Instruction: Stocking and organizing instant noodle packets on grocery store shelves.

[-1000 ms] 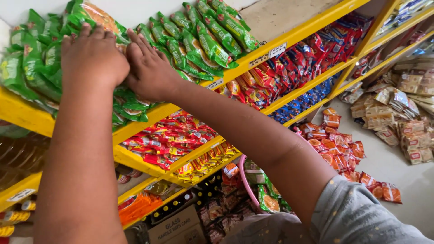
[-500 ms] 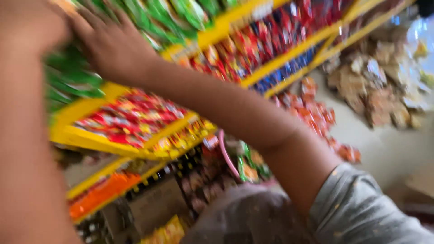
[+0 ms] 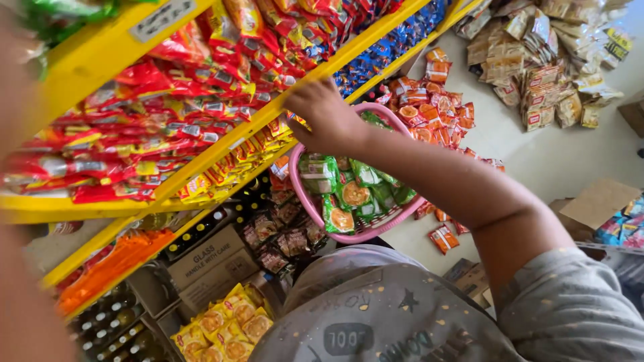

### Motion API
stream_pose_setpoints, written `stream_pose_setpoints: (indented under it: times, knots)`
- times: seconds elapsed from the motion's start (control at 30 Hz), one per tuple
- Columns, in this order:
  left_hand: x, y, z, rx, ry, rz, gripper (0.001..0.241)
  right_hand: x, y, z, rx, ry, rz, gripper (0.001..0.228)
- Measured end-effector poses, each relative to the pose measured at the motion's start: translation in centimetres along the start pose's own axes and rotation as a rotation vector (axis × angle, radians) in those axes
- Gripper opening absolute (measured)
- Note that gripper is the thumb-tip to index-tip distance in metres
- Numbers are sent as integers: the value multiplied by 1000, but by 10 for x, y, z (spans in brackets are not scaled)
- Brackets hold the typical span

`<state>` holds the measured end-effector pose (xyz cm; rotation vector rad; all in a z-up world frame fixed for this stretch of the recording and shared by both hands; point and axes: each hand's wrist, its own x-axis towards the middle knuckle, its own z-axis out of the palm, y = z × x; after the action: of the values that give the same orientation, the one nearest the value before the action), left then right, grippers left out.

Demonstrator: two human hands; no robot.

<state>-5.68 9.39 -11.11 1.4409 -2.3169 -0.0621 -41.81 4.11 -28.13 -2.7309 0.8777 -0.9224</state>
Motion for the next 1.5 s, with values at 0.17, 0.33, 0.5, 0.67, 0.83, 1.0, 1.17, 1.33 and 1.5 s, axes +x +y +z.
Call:
stream_pose_setpoints:
  times: [0.17,0.33,0.5,0.67,0.83,1.0,1.17,1.33,1.5]
  knots:
    - [18,89,121,-134,36,20,20,-149,81,124,327,-234,433,13]
    - [-19,86,331,-572,-465,-664,33,-251,92,215,505,-658,990,27]
    - [-79,98,479,-704,-754,-1067,47,-301,89,280,607,-628,1002,37]
    - [-102,114,525,-908,-758,-1333,71,-353,97,381,507,-592,661,47]
    - [-105,117,539,-881,-624,-1381,83,-346,81,393,696,-554,750,48]
    - [-103,118,514,-830,-374,-1324,76,-268,35,287,1184,-686,1373,63]
    - [-160,104,532,-499,-251,-1322,55,-243,-19,213,628,-838,789,78]
    - [-165,116,474,-1154,82,-1467,47,-220,-59,150,593,-563,636,75]
    - [-130,122,394,-1216,226,-1301,42,-173,-72,111,424,-255,421,74]
